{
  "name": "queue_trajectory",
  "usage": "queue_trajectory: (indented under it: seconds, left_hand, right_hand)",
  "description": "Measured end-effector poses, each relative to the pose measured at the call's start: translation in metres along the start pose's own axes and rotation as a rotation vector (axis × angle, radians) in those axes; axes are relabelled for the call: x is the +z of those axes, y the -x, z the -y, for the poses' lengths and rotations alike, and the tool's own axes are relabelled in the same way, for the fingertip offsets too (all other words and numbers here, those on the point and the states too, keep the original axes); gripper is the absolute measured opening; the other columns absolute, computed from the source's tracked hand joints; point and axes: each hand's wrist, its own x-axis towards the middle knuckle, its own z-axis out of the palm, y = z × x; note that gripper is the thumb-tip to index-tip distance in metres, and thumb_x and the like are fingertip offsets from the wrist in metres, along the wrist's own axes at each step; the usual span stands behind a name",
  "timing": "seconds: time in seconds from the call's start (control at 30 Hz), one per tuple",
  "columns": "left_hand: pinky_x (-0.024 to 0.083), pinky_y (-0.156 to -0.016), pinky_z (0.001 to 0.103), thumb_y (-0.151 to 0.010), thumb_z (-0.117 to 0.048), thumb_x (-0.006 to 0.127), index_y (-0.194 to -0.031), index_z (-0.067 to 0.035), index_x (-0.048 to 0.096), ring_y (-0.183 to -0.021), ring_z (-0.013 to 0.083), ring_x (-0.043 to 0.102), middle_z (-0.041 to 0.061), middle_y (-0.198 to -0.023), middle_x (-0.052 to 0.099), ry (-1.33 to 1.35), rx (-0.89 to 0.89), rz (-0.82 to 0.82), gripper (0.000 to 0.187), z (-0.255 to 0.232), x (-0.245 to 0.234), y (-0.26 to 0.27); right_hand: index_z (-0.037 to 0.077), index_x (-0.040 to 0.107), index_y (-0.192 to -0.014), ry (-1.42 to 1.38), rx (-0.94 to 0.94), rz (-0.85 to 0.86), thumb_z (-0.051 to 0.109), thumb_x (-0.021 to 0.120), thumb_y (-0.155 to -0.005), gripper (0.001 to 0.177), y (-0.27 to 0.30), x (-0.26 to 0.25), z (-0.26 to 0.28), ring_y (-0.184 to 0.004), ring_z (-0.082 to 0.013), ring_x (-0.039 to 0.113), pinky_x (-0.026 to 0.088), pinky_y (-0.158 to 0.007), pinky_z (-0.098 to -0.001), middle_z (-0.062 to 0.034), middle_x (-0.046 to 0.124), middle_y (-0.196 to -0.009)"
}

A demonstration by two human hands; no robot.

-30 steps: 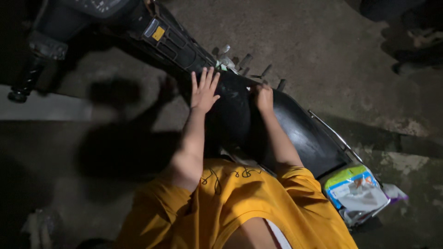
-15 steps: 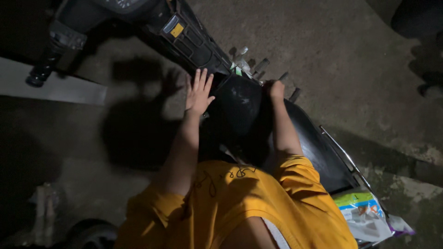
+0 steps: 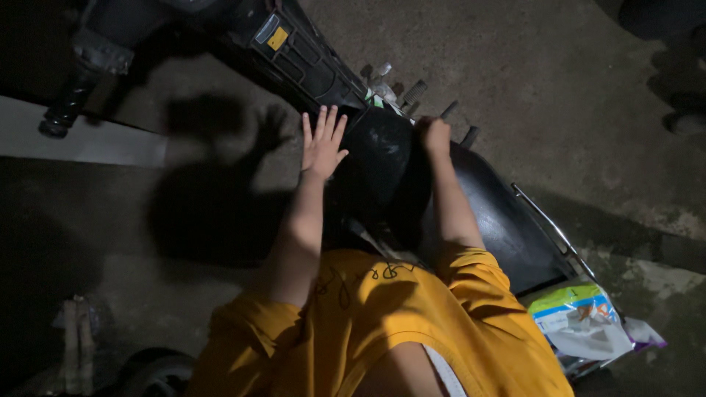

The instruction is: The person wipes the seat and handlebars of a motorcycle using a small white cloth. They then pick up a spray bottle and apply liquid to the handlebars and dashboard area. The person continues to wipe the motorcycle seat with the cloth.

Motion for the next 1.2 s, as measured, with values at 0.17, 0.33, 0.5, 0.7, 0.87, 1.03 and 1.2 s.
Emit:
queue_trajectory:
  seconds: [0.17, 0.33, 0.5, 0.7, 0.87, 1.03, 1.2]
  left_hand:
    - [0.000, -0.123, 0.065, -0.089, -0.052, 0.069, -0.165, -0.016, 0.027, -0.159, 0.0322, 0.007, 0.012, -0.172, 0.014, -0.041, 0.047, -0.023, 0.094, -0.002, 0.001, 0.001]
    - [0.000, -0.123, 0.066, -0.090, -0.053, 0.068, -0.165, -0.016, 0.027, -0.159, 0.0325, 0.006, 0.012, -0.172, 0.013, -0.030, 0.076, -0.025, 0.093, -0.007, 0.003, -0.001]
    - [-0.001, -0.124, 0.066, -0.091, -0.054, 0.068, -0.166, -0.015, 0.026, -0.160, 0.0324, 0.004, 0.013, -0.173, 0.012, -0.022, 0.114, -0.028, 0.094, -0.016, 0.007, -0.004]
    - [-0.001, -0.123, 0.065, -0.090, -0.053, 0.069, -0.165, -0.015, 0.025, -0.159, 0.0318, 0.003, 0.012, -0.173, 0.010, -0.011, 0.115, -0.045, 0.095, -0.017, 0.010, -0.007]
    - [0.001, -0.125, 0.065, -0.089, -0.051, 0.071, -0.165, -0.014, 0.028, -0.160, 0.0317, 0.006, 0.012, -0.173, 0.014, 0.043, 0.082, -0.046, 0.095, -0.006, 0.011, -0.002]
    - [0.002, -0.124, 0.065, -0.089, -0.050, 0.072, -0.165, -0.014, 0.029, -0.159, 0.0321, 0.008, 0.012, -0.172, 0.016, 0.039, 0.057, -0.058, 0.095, 0.004, 0.012, 0.005]
    - [0.003, -0.124, 0.064, -0.087, -0.050, 0.072, -0.163, -0.014, 0.028, -0.159, 0.0317, 0.007, 0.011, -0.172, 0.014, 0.023, 0.002, -0.020, 0.095, 0.021, 0.013, 0.013]
  right_hand:
    - [0.005, 0.076, -0.089, 0.017, -0.161, -0.096, 0.008, 0.068, -0.083, 0.011, 0.021, 0.007, 0.007, -0.086, -0.0415, 0.071, 0.056, -0.078, -0.0476, -0.0240, 0.072, -0.089]
    - [0.004, 0.075, -0.087, 0.016, -0.231, -0.105, 0.003, 0.064, -0.077, 0.014, 0.055, 0.010, 0.030, -0.092, -0.0411, 0.066, 0.053, -0.084, -0.0471, -0.0226, 0.070, -0.091]
    - [0.002, 0.071, -0.090, 0.151, -0.257, -0.088, -0.002, 0.060, -0.083, 0.013, 0.084, 0.006, 0.046, -0.097, -0.0417, 0.063, 0.051, -0.088, -0.0485, -0.0218, 0.066, -0.095]
    - [0.001, 0.069, -0.096, 0.097, -0.328, -0.101, -0.005, 0.060, -0.080, 0.019, 0.110, -0.001, 0.056, -0.098, -0.0413, 0.061, 0.051, -0.089, -0.0480, -0.0213, 0.064, -0.099]
    - [0.001, 0.069, -0.095, 0.152, -0.306, -0.185, -0.005, 0.060, -0.080, 0.019, 0.106, 0.006, 0.059, -0.098, -0.0407, 0.061, 0.051, -0.089, -0.0483, -0.0205, 0.064, -0.099]
    - [0.003, 0.072, -0.091, 0.073, -0.292, -0.217, 0.002, 0.067, -0.084, 0.008, 0.079, 0.017, 0.060, -0.091, -0.0416, 0.060, 0.050, -0.082, -0.0489, -0.0207, 0.065, -0.094]
    - [0.006, 0.076, -0.092, 0.018, -0.253, -0.226, 0.001, 0.064, -0.083, 0.016, 0.039, 0.036, 0.042, -0.092, -0.0414, 0.065, 0.053, -0.085, -0.0474, -0.0208, 0.071, -0.096]
